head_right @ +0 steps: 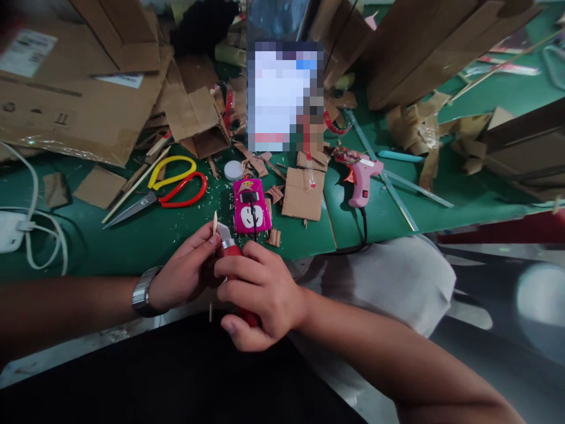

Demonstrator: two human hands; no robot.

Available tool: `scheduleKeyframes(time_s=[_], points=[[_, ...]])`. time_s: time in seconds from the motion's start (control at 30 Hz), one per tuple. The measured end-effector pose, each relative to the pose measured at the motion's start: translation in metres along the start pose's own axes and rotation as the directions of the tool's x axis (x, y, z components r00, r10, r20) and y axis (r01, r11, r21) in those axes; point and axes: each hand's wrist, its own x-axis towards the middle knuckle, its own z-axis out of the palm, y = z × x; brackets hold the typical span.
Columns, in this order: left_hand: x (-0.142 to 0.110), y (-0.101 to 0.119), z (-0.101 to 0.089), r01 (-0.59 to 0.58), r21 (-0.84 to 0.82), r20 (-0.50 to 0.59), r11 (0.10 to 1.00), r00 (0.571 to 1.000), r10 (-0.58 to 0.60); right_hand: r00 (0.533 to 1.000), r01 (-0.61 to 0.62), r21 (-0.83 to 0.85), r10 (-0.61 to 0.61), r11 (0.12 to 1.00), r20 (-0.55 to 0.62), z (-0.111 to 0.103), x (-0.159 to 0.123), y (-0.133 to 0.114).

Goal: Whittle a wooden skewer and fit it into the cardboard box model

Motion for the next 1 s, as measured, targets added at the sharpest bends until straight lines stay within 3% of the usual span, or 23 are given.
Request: scheduleKeyframes(time_s=[0.2, 0.6, 1.0], points=[[-0.0033, -0.0003, -0.0039, -0.065, 0.101, 0.077, 0.993, 0.995, 0.057, 1.0, 0.014, 0.008, -0.014, 1.0, 0.019, -0.0005, 0.0016, -0.0004], [-0.0044, 0.0005, -0.0006, -0.075, 0.245, 0.047, 0.967, 0.997, 0.065, 0.997, 0.058, 0.0, -0.058, 0.998, 0.04, -0.0004, 0.0011, -0.0027], [-0.0038, 0.0014, 0.0, -0.077, 0.205, 0.089, 0.976, 0.994, 0.059, 0.997, 0.06, -0.014, -0.059, 0.998, 0.044, -0.0013, 0.0, -0.0035]])
